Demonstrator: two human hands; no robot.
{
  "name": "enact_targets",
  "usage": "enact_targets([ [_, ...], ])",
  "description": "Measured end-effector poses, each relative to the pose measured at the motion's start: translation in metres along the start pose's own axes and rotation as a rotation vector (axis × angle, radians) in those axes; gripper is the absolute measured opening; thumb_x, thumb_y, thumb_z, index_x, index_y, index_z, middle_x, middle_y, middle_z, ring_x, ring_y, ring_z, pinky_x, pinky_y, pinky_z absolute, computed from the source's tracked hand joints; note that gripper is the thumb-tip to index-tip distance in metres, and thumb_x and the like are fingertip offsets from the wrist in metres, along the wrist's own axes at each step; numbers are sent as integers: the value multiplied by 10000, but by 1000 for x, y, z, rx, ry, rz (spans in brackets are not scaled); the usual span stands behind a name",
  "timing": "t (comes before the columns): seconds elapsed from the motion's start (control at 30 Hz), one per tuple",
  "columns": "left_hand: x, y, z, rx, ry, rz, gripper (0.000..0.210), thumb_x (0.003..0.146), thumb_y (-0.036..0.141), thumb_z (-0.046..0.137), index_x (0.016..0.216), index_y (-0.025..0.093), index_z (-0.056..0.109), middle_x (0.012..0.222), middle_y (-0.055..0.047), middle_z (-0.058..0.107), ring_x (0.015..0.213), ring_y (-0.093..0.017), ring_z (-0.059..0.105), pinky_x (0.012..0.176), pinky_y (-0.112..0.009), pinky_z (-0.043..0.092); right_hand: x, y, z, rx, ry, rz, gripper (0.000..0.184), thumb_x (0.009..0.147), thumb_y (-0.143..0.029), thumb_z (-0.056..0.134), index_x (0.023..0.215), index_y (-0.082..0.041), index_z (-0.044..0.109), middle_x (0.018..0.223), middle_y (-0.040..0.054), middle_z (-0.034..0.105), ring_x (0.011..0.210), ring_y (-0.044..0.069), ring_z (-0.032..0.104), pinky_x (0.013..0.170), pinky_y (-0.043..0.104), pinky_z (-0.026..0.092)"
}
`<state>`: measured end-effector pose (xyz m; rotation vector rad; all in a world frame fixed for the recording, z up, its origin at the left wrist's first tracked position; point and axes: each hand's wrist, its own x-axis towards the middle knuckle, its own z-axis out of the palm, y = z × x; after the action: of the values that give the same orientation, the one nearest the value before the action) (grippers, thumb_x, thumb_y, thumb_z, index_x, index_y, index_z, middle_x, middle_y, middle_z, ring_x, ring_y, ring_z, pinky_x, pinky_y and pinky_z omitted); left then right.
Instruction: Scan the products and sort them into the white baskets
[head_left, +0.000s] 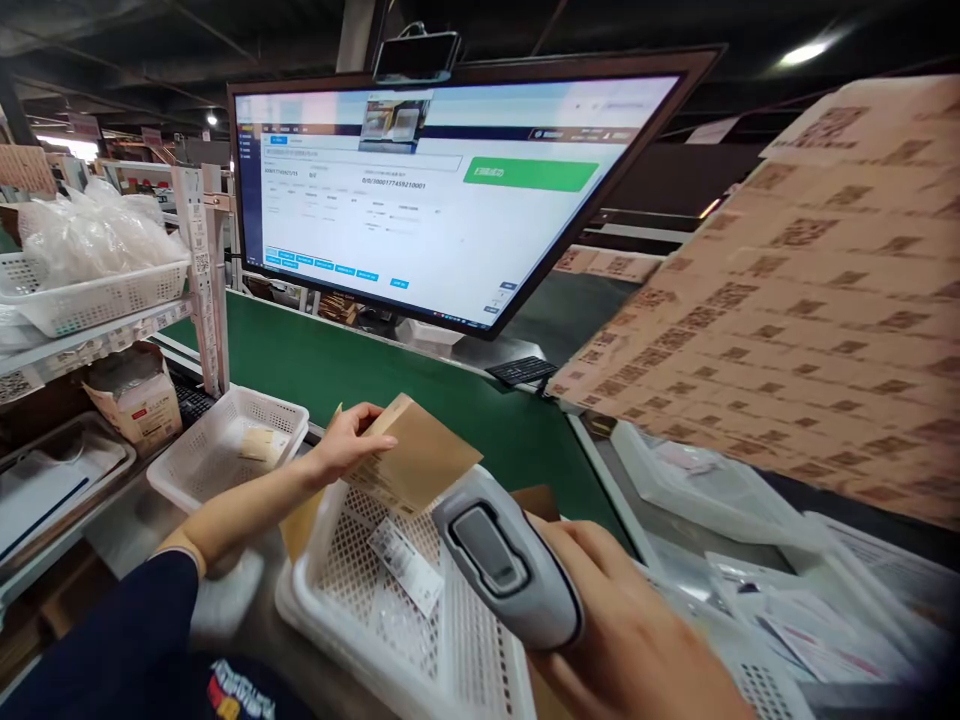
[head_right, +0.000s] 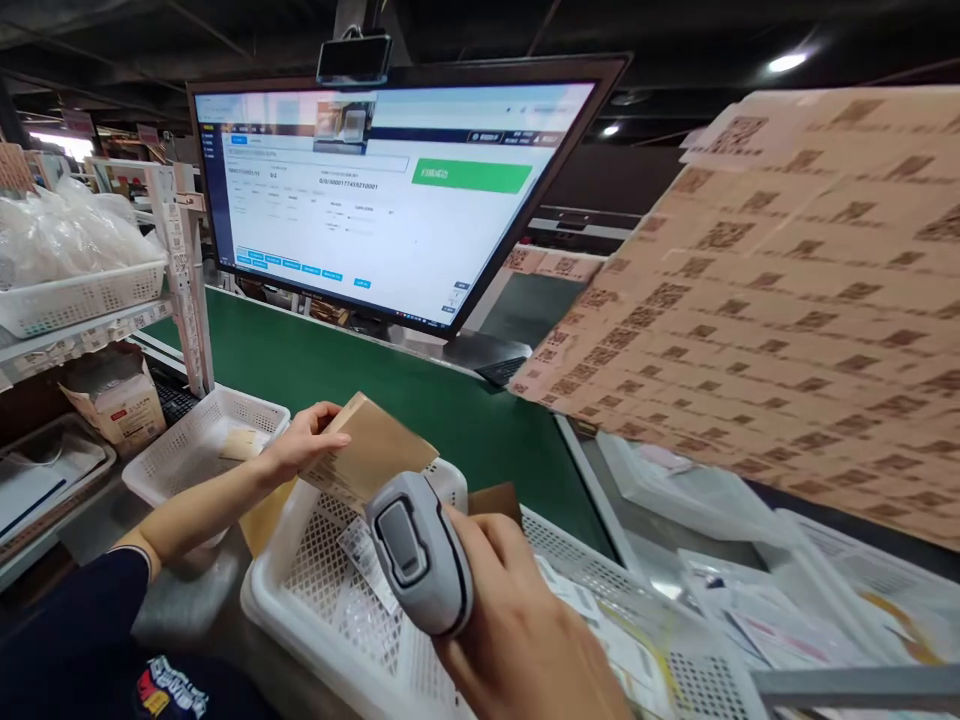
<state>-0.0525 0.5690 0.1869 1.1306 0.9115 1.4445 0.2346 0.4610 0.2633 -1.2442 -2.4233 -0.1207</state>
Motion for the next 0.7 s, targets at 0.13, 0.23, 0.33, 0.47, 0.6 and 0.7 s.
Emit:
enact_targets([
  [0.13, -10, 8, -2, 2, 41, -16, 601, 594, 441, 987, 1068, 179, 727, 1030, -40, 746, 978, -213, 671, 912, -320, 509, 2, -3, -3, 54, 28, 0, 541, 933, -125, 516, 1457, -251, 556, 1253, 120, 620, 953, 303, 733, 687, 396, 533],
  [0.23, -17, 14, -4, -4, 56, -31, 610, 604, 447, 996, 1078, 181, 719, 1024, -42, 746, 965, -211, 670, 908, -317, 517, 4, 1, 2, 62, 73, -7, 556, 868, -147, 564, 1413, -252, 608, 1212, 103, 619, 943, 290, 718, 648, 360, 497],
  [0.33, -23, 18, -6, -24, 55, -55, 629, 608, 468, 1007, 1085, 184, 713, 1047, -54, 758, 960, -216, 683, 894, -323, 535, 3, 8, 12, 88, 87, -12, 536, 833, -175, 605, 1363, -246, 645, 1185, 93, 632, 906, 272, 716, 627, 342, 490],
  [0.47, -26, 20, -11, -75, 80, -65, 653, 601, 472, 1014, 1100, 194, 698, 1081, -55, 767, 969, -216, 702, 902, -330, 563, -6, 10, 27, 149, 20, -21, 581, 845, -172, 598, 1418, -256, 647, 1198, 85, 642, 883, 255, 722, 649, 340, 496],
  [0.6, -25, 19, -20, -134, 113, -73, 662, 625, 466, 1001, 1134, 202, 670, 1108, -43, 764, 994, -213, 719, 911, -325, 579, -20, 5, 33, 144, -155, -11, 587, 867, -150, 555, 1439, -258, 635, 1184, 73, 635, 809, 227, 706, 649, 330, 466],
  [0.7, -27, 7, -21, -131, 94, -89, 690, 678, 518, 986, 1185, 197, 645, 1158, -67, 768, 1035, -234, 739, 932, -342, 590, -27, 3, 30, 95, -285, 55, 483, 898, -129, 505, 1354, -221, 635, 1193, 85, 641, 854, 242, 716, 674, 337, 475],
])
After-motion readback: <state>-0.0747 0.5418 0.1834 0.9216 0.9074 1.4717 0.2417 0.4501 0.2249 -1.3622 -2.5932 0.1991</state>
